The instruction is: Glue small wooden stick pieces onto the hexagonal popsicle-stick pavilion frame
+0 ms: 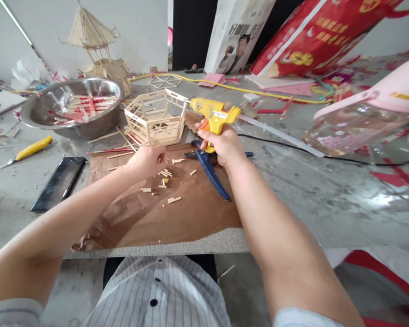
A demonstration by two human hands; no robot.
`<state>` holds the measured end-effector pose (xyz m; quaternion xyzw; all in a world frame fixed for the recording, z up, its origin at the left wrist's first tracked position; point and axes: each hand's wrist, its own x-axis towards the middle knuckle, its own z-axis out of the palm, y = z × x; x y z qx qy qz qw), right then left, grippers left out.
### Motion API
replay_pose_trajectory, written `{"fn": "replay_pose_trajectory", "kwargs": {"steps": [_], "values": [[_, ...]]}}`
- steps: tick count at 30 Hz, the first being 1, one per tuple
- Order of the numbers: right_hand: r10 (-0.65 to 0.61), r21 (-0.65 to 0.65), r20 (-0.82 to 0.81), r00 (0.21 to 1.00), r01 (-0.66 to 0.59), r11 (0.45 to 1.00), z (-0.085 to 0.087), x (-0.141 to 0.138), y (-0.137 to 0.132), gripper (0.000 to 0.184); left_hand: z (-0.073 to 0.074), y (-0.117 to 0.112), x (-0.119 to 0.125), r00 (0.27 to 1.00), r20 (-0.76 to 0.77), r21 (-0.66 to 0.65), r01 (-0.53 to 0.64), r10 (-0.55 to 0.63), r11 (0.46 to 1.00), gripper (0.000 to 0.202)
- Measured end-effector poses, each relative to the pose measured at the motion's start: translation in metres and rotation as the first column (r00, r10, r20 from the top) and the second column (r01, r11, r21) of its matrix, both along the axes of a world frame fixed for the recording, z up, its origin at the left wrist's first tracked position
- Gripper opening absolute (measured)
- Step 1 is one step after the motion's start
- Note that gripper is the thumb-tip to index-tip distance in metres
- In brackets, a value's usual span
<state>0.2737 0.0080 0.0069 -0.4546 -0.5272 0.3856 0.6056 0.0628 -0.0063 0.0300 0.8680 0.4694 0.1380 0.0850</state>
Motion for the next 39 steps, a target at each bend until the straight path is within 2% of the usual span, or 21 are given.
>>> {"fn": "replay_pose_trajectory", "kwargs": {"steps": [2, 3, 4, 6, 8, 9, 11, 13, 17, 22, 25, 29, 33, 39], "values": [[0.005, 0.008, 0.005, 1.0, -0.005, 1.0, 0.001, -0.002, -0.001, 0.024, 0.002, -0.002, -0.007, 0.981, 0.191, -0.08, -0.007, 0.022, 0.997, 0.004], [0.009, 0.014, 0.004, 1.0, -0.009, 1.0, 0.002, -0.005, -0.002, 0.023, 0.003, -0.004, -0.01, 0.946, 0.317, -0.155, -0.019, 0.068, 0.988, 0.003], [0.011, 0.021, 0.0, 1.0, -0.011, 1.0, 0.003, -0.008, -0.004, 0.023, 0.003, -0.005, -0.013, 0.882, 0.453, -0.248, -0.016, 0.131, 0.969, 0.004], [0.012, 0.027, -0.009, 1.0, -0.012, 1.0, 0.004, -0.017, -0.008, 0.024, 0.002, -0.007, -0.015, 0.69, 0.665, -0.422, 0.029, 0.288, 0.906, 0.007], [0.015, 0.018, -0.006, 1.0, -0.015, 1.0, 0.005, -0.028, -0.013, 0.026, 0.0, -0.01, -0.015, 0.515, 0.752, -0.531, 0.102, 0.413, 0.841, 0.01], [0.02, 0.011, 0.002, 1.0, -0.02, 1.0, 0.005, -0.034, -0.016, 0.028, -0.001, -0.011, -0.015, 0.46, 0.765, -0.56, 0.131, 0.45, 0.818, 0.011], [0.049, 0.001, 0.017, 0.999, -0.049, 0.999, 0.003, -0.045, -0.021, 0.031, -0.003, -0.012, -0.013, 0.41, 0.778, -0.575, 0.157, 0.476, 0.803, 0.011], [0.098, -0.001, 0.027, 0.995, -0.098, 0.995, 0.0, -0.054, -0.025, 0.033, -0.006, -0.014, -0.011, 0.411, 0.783, -0.568, 0.165, 0.467, 0.806, 0.011], [0.169, -0.016, 0.04, 0.985, -0.169, 0.986, -0.005, -0.063, -0.028, 0.032, -0.012, -0.015, -0.009, 0.465, 0.76, -0.574, 0.15, 0.455, 0.805, 0.009], [0.173, -0.053, -0.027, 0.985, -0.174, 0.983, -0.006, -0.064, -0.027, 0.036, -0.017, -0.013, -0.009, 0.473, 0.736, -0.602, 0.133, 0.484, 0.787, 0.011], [0.229, -0.07, -0.063, 0.971, -0.233, 0.97, -0.004, -0.064, -0.027, 0.038, -0.017, -0.013, -0.01, 0.493, 0.707, -0.63, 0.114, 0.507, 0.768, 0.011], [0.297, -0.13, -0.032, 0.954, -0.299, 0.945, -0.003, -0.063, -0.03, 0.034, -0.017, -0.013, -0.011, 0.512, 0.687, -0.648, 0.11, 0.516, 0.753, 0.011], [0.326, -0.169, 0.003, 0.945, -0.321, 0.932, -0.003, -0.062, -0.03, 0.037, -0.02, -0.012, -0.012, 0.544, 0.682, -0.645, 0.133, 0.489, 0.752, 0.011], [0.318, -0.13, 0.073, 0.945, -0.307, 0.943, -0.004, -0.059, -0.028, 0.027, -0.021, -0.013, -0.012, 0.568, 0.673, -0.653, 0.155, 0.474, 0.741, 0.007]]}}
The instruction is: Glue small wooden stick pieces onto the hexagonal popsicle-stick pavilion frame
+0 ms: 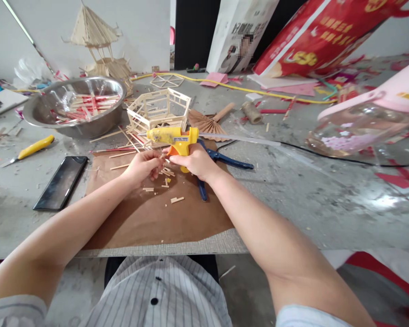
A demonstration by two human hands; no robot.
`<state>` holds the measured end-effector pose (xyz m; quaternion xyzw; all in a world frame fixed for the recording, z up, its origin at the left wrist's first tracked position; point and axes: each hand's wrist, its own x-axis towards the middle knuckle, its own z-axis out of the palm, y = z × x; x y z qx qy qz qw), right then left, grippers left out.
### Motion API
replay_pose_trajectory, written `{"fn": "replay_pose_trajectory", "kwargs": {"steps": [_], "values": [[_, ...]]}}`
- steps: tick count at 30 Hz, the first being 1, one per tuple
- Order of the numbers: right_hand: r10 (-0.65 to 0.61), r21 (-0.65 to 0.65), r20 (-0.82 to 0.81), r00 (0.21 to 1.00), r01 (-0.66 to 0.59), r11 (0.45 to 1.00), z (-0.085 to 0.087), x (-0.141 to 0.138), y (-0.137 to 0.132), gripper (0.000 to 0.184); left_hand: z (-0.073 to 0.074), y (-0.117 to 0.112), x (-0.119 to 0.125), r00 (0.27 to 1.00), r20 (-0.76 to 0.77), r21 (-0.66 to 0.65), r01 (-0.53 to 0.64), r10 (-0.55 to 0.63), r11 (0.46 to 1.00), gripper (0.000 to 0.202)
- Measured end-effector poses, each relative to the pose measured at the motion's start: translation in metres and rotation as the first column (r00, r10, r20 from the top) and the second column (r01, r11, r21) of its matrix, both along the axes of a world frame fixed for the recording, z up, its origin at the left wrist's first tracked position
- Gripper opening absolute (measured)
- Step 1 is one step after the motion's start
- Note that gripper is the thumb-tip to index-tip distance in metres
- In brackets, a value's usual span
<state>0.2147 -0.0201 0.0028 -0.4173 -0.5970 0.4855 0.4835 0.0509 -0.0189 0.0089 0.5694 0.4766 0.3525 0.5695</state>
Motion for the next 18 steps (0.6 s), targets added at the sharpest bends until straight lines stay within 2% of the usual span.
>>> {"fn": "replay_pose_trajectory", "kwargs": {"steps": [8, 12, 18], "values": [[-0.152, -0.06, -0.078, 0.985, 0.148, 0.987, -0.0049, 0.0019, 0.007, 0.028, 0.0007, -0.0011, -0.0061, 0.987, 0.15, -0.015, 0.053, -0.05, 0.998, 0.01], [-0.124, -0.099, -0.051, 0.991, 0.119, 0.988, -0.0053, 0.003, 0.0072, 0.028, 0.0026, -0.0017, -0.0069, 0.983, 0.182, -0.04, 0.035, -0.027, 0.999, 0.012], [-0.06, -0.069, -0.021, 0.998, 0.059, 0.996, 0.0006, -0.0012, 0.0006, 0.023, -0.0006, -0.0024, -0.003, 0.966, 0.254, -0.119, -0.023, 0.053, 0.993, 0.007]]}}
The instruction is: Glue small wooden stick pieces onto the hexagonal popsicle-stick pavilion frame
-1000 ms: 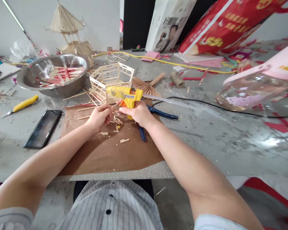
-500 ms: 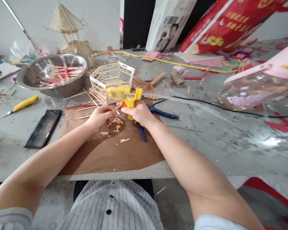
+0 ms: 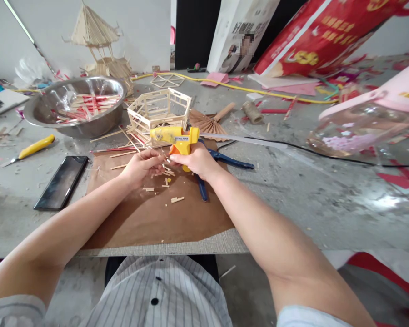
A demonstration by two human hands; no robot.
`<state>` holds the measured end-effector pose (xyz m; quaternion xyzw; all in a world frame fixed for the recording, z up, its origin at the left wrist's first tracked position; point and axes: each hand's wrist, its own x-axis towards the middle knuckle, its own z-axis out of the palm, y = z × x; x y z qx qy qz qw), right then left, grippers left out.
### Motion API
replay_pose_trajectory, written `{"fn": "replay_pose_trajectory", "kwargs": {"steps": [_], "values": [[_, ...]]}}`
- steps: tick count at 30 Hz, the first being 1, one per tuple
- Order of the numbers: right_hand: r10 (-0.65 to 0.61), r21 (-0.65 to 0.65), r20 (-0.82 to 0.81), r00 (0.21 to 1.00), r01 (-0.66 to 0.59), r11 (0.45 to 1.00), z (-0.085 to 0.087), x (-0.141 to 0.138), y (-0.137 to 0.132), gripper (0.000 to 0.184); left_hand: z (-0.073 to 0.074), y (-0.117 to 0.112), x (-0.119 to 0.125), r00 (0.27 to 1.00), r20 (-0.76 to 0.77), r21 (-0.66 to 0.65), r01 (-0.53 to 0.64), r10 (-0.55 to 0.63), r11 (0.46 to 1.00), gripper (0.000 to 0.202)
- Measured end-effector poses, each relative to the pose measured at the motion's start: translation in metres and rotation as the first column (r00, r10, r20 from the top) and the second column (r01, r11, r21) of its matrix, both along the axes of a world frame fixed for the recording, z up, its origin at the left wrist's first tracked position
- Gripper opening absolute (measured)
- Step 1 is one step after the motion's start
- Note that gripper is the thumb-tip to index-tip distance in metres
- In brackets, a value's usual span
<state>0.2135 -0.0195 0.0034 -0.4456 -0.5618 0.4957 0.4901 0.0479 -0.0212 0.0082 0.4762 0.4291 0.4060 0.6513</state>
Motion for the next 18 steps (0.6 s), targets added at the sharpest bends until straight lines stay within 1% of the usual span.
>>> {"fn": "replay_pose_trajectory", "kwargs": {"steps": [3, 6, 10, 14, 18], "values": [[-0.007, -0.008, -0.008, 1.0, 0.007, 1.0, 0.0011, -0.0015, -0.0008, 0.028, -0.0035, 0.0002, 0.0015, 0.999, 0.033, -0.02, 0.022, -0.021, 1.0, 0.011], [-0.033, 0.024, 0.018, 0.999, 0.033, 0.999, 0.0, -0.0013, 0.0007, 0.03, -0.0048, -0.0003, 0.0031, 0.999, 0.047, -0.043, 0.015, -0.013, 0.999, 0.017], [-0.048, 0.059, 0.081, 0.996, 0.043, 0.997, -0.001, -0.001, 0.0021, 0.031, -0.0044, -0.0011, 0.0055, 0.998, 0.063, -0.034, 0.004, -0.002, 0.999, 0.016], [-0.036, 0.054, 0.095, 0.995, 0.031, 0.998, -0.0001, -0.0023, 0.0012, 0.031, -0.0043, -0.001, 0.007, 0.998, 0.058, -0.014, -0.005, 0.006, 1.0, 0.014], [-0.056, 0.075, 0.115, 0.992, 0.047, 0.996, 0.0002, -0.0027, 0.0008, 0.03, -0.0044, -0.0005, 0.0072, 0.999, 0.05, -0.001, 0.011, -0.011, 1.0, 0.013]]}}
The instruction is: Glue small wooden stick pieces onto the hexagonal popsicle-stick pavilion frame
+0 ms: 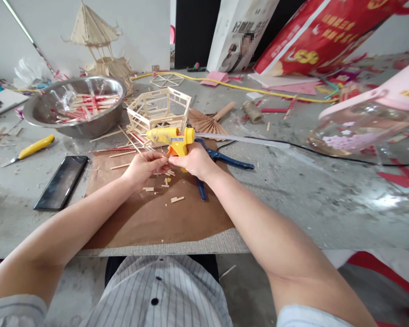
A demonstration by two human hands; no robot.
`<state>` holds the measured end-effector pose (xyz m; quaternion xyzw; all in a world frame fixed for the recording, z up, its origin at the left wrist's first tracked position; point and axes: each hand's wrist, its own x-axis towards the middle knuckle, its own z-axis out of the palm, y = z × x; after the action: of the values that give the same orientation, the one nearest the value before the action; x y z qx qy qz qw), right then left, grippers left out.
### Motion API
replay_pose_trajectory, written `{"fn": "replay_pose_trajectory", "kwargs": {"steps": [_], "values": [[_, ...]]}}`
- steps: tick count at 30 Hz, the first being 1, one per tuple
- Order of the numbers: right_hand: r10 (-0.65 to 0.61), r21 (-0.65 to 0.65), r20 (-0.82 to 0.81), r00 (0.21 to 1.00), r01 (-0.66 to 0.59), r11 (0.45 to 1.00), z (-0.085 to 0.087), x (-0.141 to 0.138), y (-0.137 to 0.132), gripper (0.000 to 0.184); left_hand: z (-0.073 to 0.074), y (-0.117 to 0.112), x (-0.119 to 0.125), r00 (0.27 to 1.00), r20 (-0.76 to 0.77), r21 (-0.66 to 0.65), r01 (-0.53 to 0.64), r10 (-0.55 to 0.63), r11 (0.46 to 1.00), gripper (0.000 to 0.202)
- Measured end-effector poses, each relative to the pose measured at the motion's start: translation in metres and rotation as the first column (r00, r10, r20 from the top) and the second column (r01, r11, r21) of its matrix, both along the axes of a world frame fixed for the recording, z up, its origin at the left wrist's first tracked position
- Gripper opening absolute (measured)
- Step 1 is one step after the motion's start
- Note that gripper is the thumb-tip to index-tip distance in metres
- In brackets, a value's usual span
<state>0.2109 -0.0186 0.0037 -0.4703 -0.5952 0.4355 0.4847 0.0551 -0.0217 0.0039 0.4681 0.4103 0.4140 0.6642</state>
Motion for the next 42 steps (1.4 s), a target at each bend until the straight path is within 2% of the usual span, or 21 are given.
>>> {"fn": "replay_pose_trajectory", "kwargs": {"steps": [8, 12, 16, 20, 23, 27, 33, 42], "values": [[0.052, 0.043, -0.002, 0.999, -0.052, 0.998, -0.002, -0.002, -0.001, 0.033, -0.002, 0.0, 0.001, 0.998, 0.006, 0.025, -0.068, 0.068, 0.997, 0.02], [0.002, 0.059, 0.0, 1.0, -0.002, 0.998, 0.001, -0.003, -0.003, 0.028, -0.002, 0.0, 0.001, 0.998, -0.028, 0.039, -0.046, 0.048, 0.998, 0.017], [-0.024, 0.045, -0.084, 0.996, 0.028, 0.999, 0.007, 0.002, -0.004, 0.026, -0.001, 0.001, -0.002, 0.977, -0.205, 0.109, -0.045, 0.066, 0.993, 0.013], [-0.016, 0.027, -0.2, 0.98, 0.021, 0.999, 0.01, 0.01, -0.002, 0.026, -0.001, 0.006, -0.009, 0.897, -0.431, 0.188, -0.02, 0.1, 0.982, 0.013], [0.006, 0.044, -0.241, 0.97, 0.005, 0.999, 0.011, 0.013, -0.001, 0.028, 0.001, 0.008, -0.013, 0.858, -0.506, 0.189, 0.009, 0.09, 0.982, 0.018], [0.027, 0.011, -0.22, 0.975, -0.025, 1.0, 0.013, 0.011, -0.002, 0.026, 0.008, 0.007, -0.016, 0.806, -0.586, 0.22, 0.066, 0.078, 0.973, 0.024], [0.017, -0.044, -0.186, 0.982, -0.026, 0.999, 0.011, 0.006, -0.004, 0.029, 0.019, 0.001, -0.017, 0.872, -0.49, 0.285, 0.158, 0.003, 0.945, 0.028], [0.058, -0.096, -0.111, 0.992, -0.069, 0.993, 0.011, 0.003, -0.007, 0.032, 0.013, -0.001, -0.015, 0.834, -0.544, 0.436, 0.184, 0.095, 0.881, 0.019]]}}
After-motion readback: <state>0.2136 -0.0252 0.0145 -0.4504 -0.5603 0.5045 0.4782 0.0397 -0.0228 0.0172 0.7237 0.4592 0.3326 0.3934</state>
